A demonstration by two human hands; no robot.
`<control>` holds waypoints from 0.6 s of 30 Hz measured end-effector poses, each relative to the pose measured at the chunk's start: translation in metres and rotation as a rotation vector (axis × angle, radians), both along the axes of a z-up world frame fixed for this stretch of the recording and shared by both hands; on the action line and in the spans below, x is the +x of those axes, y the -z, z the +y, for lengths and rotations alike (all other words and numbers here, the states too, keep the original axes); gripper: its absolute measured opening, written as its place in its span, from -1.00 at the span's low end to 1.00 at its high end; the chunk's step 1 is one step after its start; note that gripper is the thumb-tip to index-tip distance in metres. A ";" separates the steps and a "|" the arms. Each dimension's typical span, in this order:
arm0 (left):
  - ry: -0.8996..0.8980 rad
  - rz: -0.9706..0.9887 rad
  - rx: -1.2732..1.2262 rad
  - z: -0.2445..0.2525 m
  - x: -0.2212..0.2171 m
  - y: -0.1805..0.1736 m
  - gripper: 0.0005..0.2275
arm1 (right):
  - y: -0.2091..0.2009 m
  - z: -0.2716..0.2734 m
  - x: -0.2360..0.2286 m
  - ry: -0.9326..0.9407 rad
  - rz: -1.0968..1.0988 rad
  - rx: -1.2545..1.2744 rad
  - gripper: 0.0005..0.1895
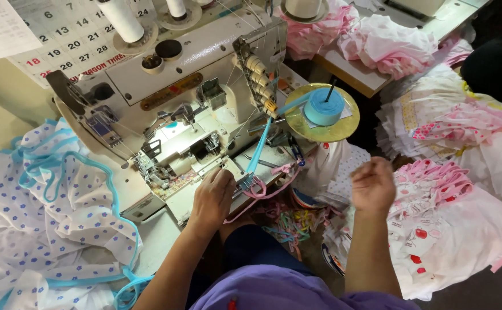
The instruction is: Threading and preparing an industrial sewing machine for operation by guiding threads through the machine's path
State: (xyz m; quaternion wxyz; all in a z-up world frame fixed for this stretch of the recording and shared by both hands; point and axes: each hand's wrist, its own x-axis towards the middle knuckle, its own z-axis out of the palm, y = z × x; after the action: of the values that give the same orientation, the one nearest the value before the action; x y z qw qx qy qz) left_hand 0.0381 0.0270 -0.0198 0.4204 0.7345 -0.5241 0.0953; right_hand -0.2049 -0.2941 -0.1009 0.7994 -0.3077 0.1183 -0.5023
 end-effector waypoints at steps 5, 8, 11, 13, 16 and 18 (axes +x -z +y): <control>-0.031 -0.156 0.056 -0.009 -0.004 0.011 -0.89 | -0.055 0.038 0.017 0.644 0.241 -0.320 -0.74; 0.020 -0.234 0.074 -0.010 -0.022 -0.002 -0.90 | -0.097 0.115 0.058 0.147 0.391 -0.352 -0.61; 0.063 -0.204 0.022 -0.005 -0.041 -0.025 -0.83 | -0.108 0.160 0.102 -0.210 0.294 -1.260 -0.10; 0.017 -0.213 -0.199 0.001 -0.045 -0.045 -0.85 | -0.089 0.176 0.132 -0.638 0.043 -1.043 -0.07; -0.166 -0.313 -0.219 0.014 -0.023 -0.015 -0.88 | -0.041 0.189 0.140 -0.815 0.000 -0.844 -0.09; -0.198 -0.272 -0.230 0.018 -0.009 0.005 -0.89 | -0.040 0.189 0.147 -0.802 0.068 -0.854 -0.12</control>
State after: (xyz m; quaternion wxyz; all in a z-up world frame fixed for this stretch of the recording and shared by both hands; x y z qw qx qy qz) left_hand 0.0287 0.0446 -0.0250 0.4155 0.7100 -0.4868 0.2937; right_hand -0.0576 -0.1049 -0.0609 0.7279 -0.6393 -0.1947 -0.1536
